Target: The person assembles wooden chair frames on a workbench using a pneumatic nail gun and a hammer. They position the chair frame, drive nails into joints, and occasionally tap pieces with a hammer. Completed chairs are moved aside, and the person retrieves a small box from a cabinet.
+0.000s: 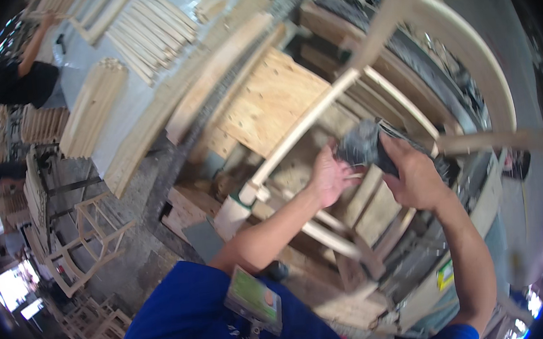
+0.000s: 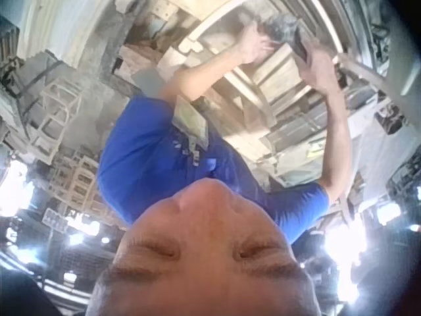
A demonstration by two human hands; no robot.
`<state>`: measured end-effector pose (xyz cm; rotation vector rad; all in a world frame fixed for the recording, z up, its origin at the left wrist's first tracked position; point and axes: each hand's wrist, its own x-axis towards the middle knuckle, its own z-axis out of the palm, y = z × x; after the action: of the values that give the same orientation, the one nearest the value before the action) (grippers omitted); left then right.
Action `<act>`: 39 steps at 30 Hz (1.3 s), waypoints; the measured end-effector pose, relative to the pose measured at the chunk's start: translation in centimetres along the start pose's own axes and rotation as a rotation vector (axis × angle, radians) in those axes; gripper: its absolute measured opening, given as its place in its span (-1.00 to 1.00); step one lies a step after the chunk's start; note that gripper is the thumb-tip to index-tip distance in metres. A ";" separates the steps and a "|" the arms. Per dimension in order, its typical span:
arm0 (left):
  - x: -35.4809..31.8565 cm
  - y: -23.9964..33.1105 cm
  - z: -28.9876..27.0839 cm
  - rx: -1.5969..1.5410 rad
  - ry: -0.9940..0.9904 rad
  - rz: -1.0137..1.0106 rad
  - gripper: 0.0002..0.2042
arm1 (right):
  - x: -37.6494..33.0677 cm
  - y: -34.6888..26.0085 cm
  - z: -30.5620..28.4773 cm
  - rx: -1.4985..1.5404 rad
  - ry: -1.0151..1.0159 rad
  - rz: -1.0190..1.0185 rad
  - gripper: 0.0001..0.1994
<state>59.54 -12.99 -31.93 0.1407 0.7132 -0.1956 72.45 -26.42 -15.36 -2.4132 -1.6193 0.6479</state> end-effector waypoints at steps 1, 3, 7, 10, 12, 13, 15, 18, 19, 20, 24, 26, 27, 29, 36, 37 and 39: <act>-2.4 -1.4 -1.0 0.219 0.034 -0.016 -0.41 | -0.7 -1.7 -0.1 0.458 -0.090 0.264 -0.31; -7.1 -3.8 -2.4 0.689 0.062 -0.039 -0.46 | -2.7 -4.4 0.6 1.272 0.007 0.715 -0.52; -14.8 -3.3 -1.9 0.236 -0.023 -0.057 -0.64 | -3.7 -6.6 8.5 2.510 0.158 0.870 -0.56; -16.6 -0.9 -2.9 0.190 0.186 0.012 -0.72 | -1.6 -8.4 14.0 2.812 0.222 0.766 -0.54; -17.7 0.6 -1.7 0.151 0.297 0.070 -0.84 | -0.2 -9.1 15.3 2.914 0.189 0.710 -0.50; -17.6 1.0 -2.2 0.144 0.327 0.087 -0.86 | 0.3 -9.3 16.0 2.879 0.188 0.729 -0.48; -17.6 1.3 -2.9 0.139 0.324 0.069 -0.85 | 0.8 -8.9 17.4 2.888 0.149 0.756 -0.47; -17.1 1.2 -4.3 0.136 0.327 0.103 -0.86 | 1.5 -9.2 17.0 2.889 0.121 0.896 -0.57; -17.0 1.2 -4.2 0.135 0.334 0.114 -0.86 | 1.6 -9.2 16.8 2.886 0.123 0.888 -0.56; -16.8 1.2 -4.2 0.136 0.342 0.125 -0.86 | 1.7 -9.1 16.8 2.884 0.126 0.880 -0.56; -17.0 1.1 -4.0 0.144 0.361 0.077 -0.87 | 1.5 -8.8 16.9 2.943 0.069 0.860 -0.56; -17.3 1.0 -3.4 0.146 0.431 0.049 -0.88 | 1.4 -8.8 16.6 2.986 0.037 0.834 -0.55; -17.5 1.1 -3.1 0.174 0.435 0.050 -0.87 | 1.3 -8.8 16.5 2.960 0.037 0.834 -0.55; -17.7 1.1 -3.0 0.181 0.455 0.066 -0.86 | 1.4 -9.1 16.6 2.921 0.032 0.836 -0.56; -18.1 0.5 -3.6 0.424 0.389 -0.009 -0.78 | -1.4 -9.8 16.8 2.907 0.108 0.748 -0.58; -18.3 0.4 -3.7 0.553 0.364 -0.028 -0.78 | -2.9 -10.1 16.5 2.879 0.162 0.735 -0.59; -19.4 -0.2 -3.2 0.883 0.255 -0.065 -0.75 | -7.2 -10.7 14.8 2.768 0.265 0.824 -0.59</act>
<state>43.10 -10.06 -21.51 0.9994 0.8452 -0.5551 54.70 -30.27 -22.74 -0.4183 0.8160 1.0643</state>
